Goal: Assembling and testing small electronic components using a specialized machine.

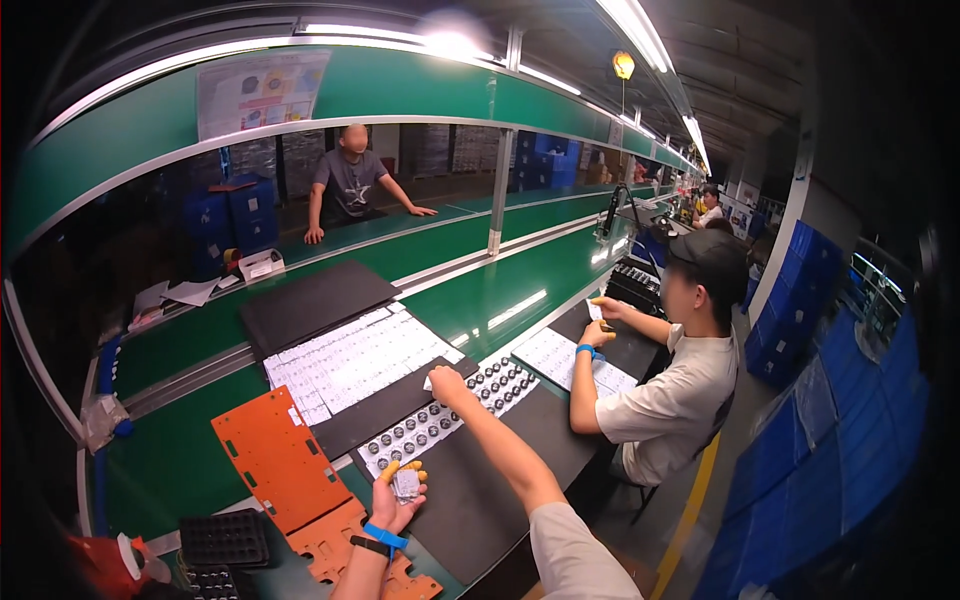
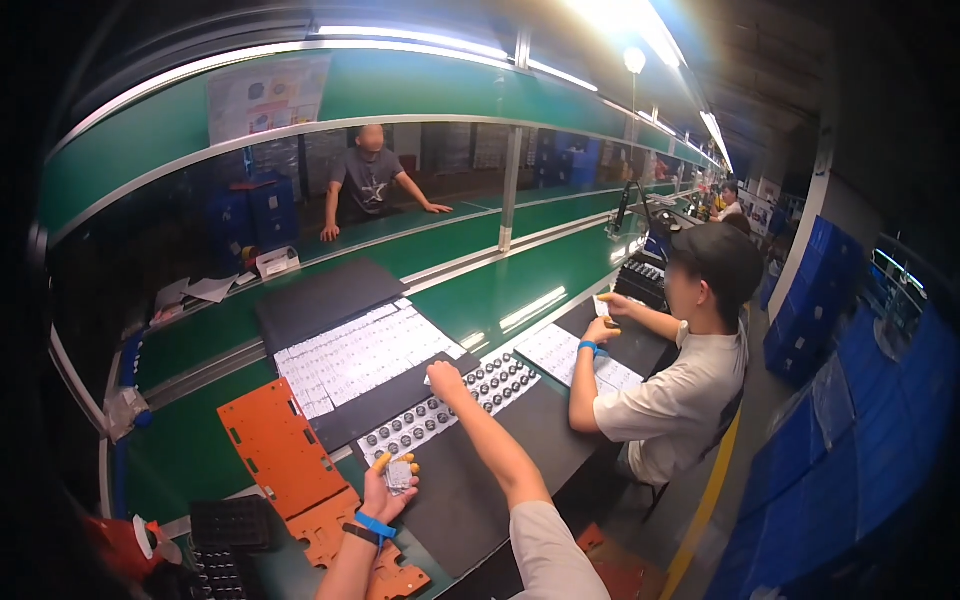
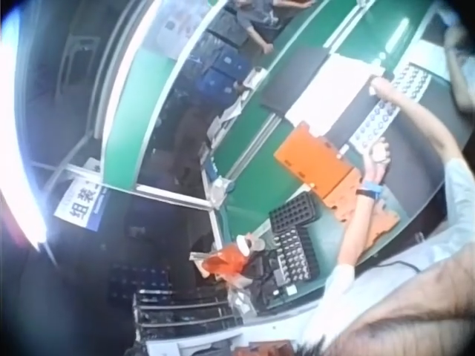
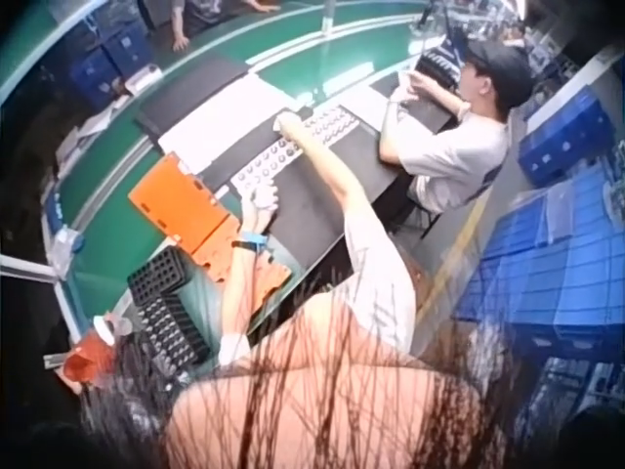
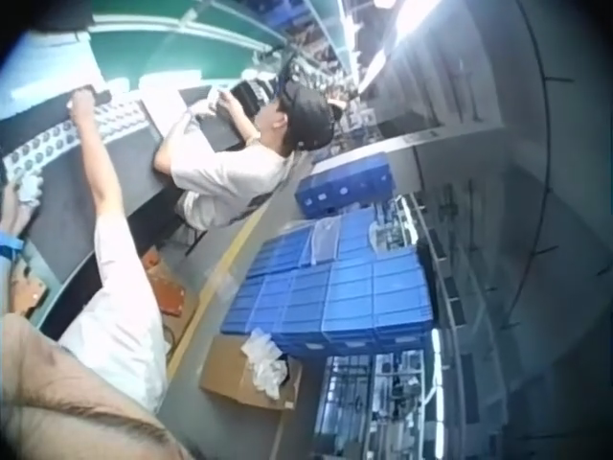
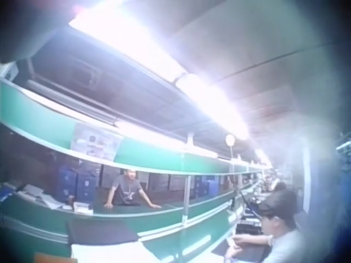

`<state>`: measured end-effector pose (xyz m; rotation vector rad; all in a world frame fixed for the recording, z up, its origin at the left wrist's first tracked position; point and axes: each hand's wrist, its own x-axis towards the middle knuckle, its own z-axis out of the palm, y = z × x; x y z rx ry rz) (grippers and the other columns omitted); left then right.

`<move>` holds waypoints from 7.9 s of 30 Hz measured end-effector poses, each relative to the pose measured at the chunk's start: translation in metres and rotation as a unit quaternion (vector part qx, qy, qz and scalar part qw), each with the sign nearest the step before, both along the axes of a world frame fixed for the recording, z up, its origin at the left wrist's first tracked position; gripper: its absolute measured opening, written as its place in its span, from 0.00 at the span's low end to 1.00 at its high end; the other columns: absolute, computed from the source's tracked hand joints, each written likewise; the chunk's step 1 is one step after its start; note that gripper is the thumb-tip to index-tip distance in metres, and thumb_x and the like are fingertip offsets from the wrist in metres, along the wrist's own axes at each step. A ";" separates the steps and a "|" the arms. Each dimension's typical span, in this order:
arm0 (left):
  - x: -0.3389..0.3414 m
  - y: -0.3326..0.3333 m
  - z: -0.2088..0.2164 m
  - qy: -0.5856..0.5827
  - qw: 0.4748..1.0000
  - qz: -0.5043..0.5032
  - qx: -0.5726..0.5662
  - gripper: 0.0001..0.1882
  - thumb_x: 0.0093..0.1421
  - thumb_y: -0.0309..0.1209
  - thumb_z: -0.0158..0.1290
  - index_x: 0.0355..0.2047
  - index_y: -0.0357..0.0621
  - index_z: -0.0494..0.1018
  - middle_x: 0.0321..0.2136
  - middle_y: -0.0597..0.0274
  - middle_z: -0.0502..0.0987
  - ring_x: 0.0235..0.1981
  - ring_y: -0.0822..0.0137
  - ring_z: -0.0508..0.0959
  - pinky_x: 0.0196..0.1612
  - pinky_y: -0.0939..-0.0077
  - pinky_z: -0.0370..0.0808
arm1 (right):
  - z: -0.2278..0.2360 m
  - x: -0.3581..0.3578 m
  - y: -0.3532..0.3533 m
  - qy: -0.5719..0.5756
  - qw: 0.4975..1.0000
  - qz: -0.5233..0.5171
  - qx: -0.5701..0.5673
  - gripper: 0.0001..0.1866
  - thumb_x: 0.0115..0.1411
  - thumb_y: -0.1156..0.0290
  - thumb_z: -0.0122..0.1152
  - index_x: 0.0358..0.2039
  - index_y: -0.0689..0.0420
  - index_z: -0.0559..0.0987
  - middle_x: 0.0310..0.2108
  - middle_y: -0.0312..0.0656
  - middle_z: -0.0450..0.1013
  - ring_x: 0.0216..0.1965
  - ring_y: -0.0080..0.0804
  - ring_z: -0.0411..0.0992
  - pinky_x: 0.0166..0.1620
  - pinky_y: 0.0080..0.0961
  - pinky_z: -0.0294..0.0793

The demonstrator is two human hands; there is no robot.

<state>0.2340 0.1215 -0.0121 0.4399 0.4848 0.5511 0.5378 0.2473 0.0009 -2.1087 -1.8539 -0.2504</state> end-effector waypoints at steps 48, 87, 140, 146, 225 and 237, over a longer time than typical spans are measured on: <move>-0.120 -0.082 -0.012 0.005 0.972 0.120 0.204 0.18 0.71 0.41 0.53 0.54 0.43 0.74 0.36 0.71 0.76 0.28 0.83 0.69 0.29 0.88 0.69 | 0.075 -0.325 -0.237 0.300 0.800 0.374 0.361 0.10 0.65 0.70 0.59 0.40 0.64 0.81 0.37 0.47 0.78 0.39 0.40 0.75 0.45 0.33 0.75; -0.162 -0.100 0.024 -0.252 0.953 0.064 0.155 0.30 0.72 0.43 0.51 0.66 0.34 0.64 0.46 0.57 0.76 0.31 0.72 0.70 0.38 0.75 0.71 | 0.172 -0.489 -0.358 0.388 0.778 0.452 0.202 0.18 0.49 0.76 0.74 0.42 0.60 0.81 0.31 0.41 0.75 0.31 0.34 0.75 0.35 0.27 0.75; -0.227 -0.203 0.122 0.127 0.782 0.315 0.522 0.30 0.52 0.33 0.74 0.54 0.39 0.77 0.34 0.71 0.69 0.29 0.79 0.66 0.31 0.84 0.65 | 0.158 -0.353 -0.365 0.456 0.804 0.358 0.130 0.19 0.59 0.78 0.68 0.52 0.60 0.81 0.28 0.43 0.71 0.28 0.38 0.68 0.33 0.32 0.67; -0.230 -0.204 0.111 0.141 0.796 0.284 0.516 0.37 0.50 0.36 0.75 0.58 0.39 0.74 0.55 0.62 0.75 0.50 0.72 0.77 0.42 0.85 0.75 | 0.159 -0.347 -0.369 0.434 0.816 0.354 0.140 0.16 0.59 0.77 0.68 0.49 0.61 0.82 0.27 0.43 0.71 0.27 0.39 0.68 0.33 0.33 0.65; -0.173 -0.155 0.009 0.289 0.751 0.312 0.505 0.14 0.68 0.34 0.57 0.49 0.38 0.80 0.33 0.57 0.82 0.29 0.72 0.75 0.34 0.75 0.72 | 0.016 -0.212 -0.155 0.546 0.685 0.173 -0.450 0.23 0.71 0.55 0.59 0.19 0.46 0.66 0.16 0.22 0.54 0.18 0.14 0.52 0.24 0.19 0.56; -0.177 -0.157 0.018 0.261 0.789 0.315 0.459 0.13 0.69 0.29 0.55 0.49 0.34 0.79 0.33 0.60 0.83 0.34 0.76 0.77 0.38 0.77 0.75 | 0.003 -0.218 -0.154 0.512 0.727 0.184 -0.419 0.18 0.70 0.54 0.61 0.27 0.53 0.79 0.20 0.24 0.65 0.21 0.13 0.61 0.24 0.17 0.62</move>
